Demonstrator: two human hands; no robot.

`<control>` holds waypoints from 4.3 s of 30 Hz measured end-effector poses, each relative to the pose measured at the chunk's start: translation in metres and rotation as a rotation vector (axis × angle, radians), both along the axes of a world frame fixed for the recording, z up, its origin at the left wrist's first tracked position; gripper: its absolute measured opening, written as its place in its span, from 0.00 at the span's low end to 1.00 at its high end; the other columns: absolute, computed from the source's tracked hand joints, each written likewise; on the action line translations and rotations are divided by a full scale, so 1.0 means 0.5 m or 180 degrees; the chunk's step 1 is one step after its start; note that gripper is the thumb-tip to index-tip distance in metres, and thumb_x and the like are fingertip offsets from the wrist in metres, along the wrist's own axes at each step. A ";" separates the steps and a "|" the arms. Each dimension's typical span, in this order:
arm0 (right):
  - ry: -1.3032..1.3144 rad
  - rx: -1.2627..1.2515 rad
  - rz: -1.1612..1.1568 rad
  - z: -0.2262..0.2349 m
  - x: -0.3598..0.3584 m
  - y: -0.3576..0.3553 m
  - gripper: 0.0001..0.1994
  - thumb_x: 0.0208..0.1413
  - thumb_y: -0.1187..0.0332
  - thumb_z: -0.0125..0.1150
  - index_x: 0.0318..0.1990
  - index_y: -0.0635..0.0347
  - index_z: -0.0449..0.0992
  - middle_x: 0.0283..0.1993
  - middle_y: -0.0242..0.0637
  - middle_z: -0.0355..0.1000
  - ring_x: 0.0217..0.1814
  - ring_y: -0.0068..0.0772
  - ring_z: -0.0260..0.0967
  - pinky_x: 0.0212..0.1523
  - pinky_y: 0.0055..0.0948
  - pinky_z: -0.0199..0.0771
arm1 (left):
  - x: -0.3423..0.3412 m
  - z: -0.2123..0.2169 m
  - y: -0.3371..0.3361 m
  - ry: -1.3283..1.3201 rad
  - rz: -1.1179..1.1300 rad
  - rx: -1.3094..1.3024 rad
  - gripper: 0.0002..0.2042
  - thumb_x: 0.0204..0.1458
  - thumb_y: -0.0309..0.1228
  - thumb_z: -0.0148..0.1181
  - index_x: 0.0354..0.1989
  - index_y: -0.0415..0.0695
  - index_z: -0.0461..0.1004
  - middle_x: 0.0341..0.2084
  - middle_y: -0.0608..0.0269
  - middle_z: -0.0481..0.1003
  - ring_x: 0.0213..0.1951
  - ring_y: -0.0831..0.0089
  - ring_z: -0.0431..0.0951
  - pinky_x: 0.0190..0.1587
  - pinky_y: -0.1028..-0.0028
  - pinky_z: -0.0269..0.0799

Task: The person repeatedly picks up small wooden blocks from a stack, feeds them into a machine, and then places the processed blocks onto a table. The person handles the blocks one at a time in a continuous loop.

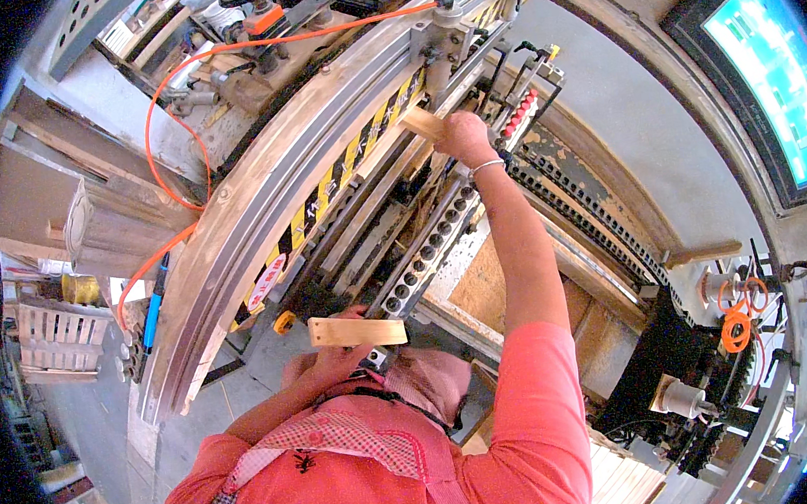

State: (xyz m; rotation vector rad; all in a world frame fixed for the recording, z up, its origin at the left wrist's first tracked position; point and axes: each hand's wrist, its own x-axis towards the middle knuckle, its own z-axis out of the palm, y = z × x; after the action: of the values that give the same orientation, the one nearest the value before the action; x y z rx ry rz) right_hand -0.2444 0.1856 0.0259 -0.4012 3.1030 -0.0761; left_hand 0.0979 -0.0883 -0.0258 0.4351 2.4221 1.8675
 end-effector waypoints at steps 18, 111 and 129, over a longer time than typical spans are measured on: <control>-0.0076 0.0043 0.0057 0.003 0.000 0.000 0.19 0.35 0.52 0.63 0.28 0.61 0.78 0.33 0.43 0.73 0.40 0.42 0.71 0.43 0.35 0.71 | 0.001 0.002 0.000 -0.0100 0.0004 0.0134 0.23 0.39 0.26 0.66 0.46 0.38 0.65 0.47 0.52 0.66 0.52 0.60 0.66 0.52 0.65 0.62; 0.0368 0.0166 0.0290 0.020 -0.014 0.001 0.20 0.38 0.52 0.65 0.28 0.63 0.76 0.28 0.51 0.74 0.32 0.52 0.73 0.33 0.45 0.72 | 0.283 0.096 -0.218 -0.1376 0.3190 0.2382 0.16 0.54 0.29 0.53 0.51 0.40 0.63 0.40 0.65 0.71 0.39 0.76 0.72 0.41 0.74 0.71; -0.0053 -0.0595 0.0442 -0.056 0.463 0.010 0.13 0.43 0.63 0.64 0.34 0.60 0.76 0.29 0.41 0.74 0.30 0.37 0.72 0.31 0.36 0.71 | 0.603 -0.341 -1.231 -0.1998 0.5251 -0.0843 0.14 0.47 0.39 0.54 0.42 0.51 0.76 0.29 0.60 0.78 0.32 0.67 0.78 0.35 0.68 0.71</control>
State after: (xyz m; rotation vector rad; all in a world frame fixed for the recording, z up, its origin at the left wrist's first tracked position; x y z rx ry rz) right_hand -0.0129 0.1904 -0.0020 -0.6155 3.0507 -0.3673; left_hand 0.3996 -0.7039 -0.1962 -2.3077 2.3497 1.2397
